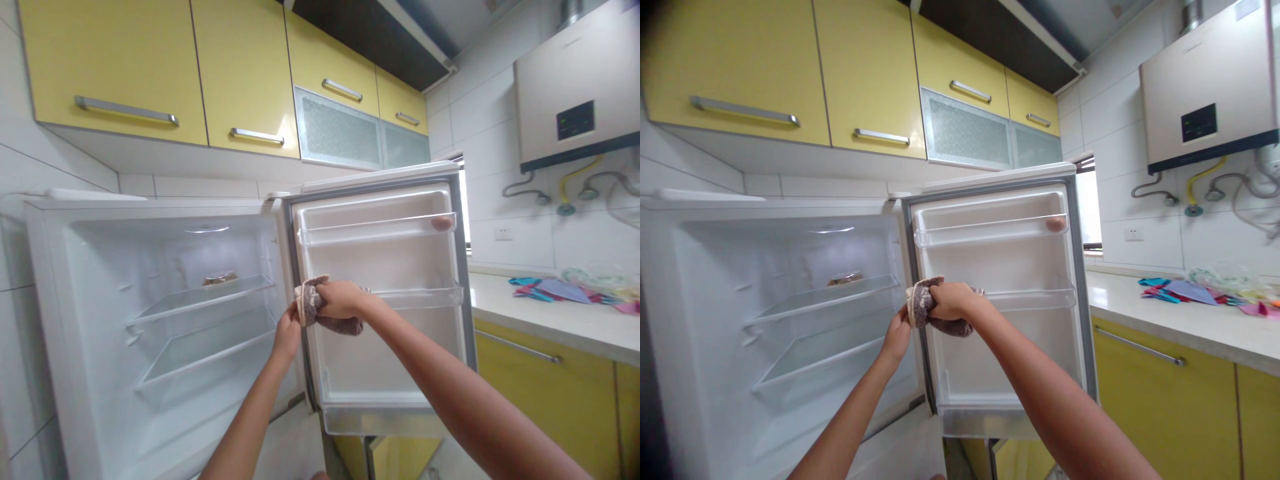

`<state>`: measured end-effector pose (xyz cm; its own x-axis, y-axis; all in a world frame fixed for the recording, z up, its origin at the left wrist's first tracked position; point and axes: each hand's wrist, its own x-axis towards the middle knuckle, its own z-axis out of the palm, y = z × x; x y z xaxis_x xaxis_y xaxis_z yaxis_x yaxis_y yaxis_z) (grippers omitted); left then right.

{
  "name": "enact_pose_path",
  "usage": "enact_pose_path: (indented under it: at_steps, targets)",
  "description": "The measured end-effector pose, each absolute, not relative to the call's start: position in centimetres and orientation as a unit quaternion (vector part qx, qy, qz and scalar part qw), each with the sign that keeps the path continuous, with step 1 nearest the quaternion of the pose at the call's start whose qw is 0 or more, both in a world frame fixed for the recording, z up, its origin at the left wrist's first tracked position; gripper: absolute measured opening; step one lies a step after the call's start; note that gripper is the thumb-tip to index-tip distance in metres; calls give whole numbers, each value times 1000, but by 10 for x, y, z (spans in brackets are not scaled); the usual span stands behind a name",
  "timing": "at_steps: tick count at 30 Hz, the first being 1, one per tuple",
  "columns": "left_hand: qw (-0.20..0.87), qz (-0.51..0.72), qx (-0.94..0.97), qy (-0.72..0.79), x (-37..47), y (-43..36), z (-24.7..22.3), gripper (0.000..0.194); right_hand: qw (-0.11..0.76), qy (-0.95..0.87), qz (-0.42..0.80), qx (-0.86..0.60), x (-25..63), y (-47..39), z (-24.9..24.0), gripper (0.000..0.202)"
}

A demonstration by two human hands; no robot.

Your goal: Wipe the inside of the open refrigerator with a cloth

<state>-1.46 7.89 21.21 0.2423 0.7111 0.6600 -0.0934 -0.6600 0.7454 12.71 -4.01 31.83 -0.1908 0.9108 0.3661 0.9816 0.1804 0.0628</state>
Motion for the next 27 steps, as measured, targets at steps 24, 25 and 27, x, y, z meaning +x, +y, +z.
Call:
enact_pose_path:
  at_steps: [24,25,27]
  targets:
    - [207,520,786,261,-19,55,223,37,115,-652,-53,-747,324,-136,369,34]
    - [207,521,786,260,-19,55,223,37,90,-659,-73,-743,317,-129,368,31]
    - [206,524,783,264,-19,53,223,38,64,-674,-74,-732,300,-115,363,27]
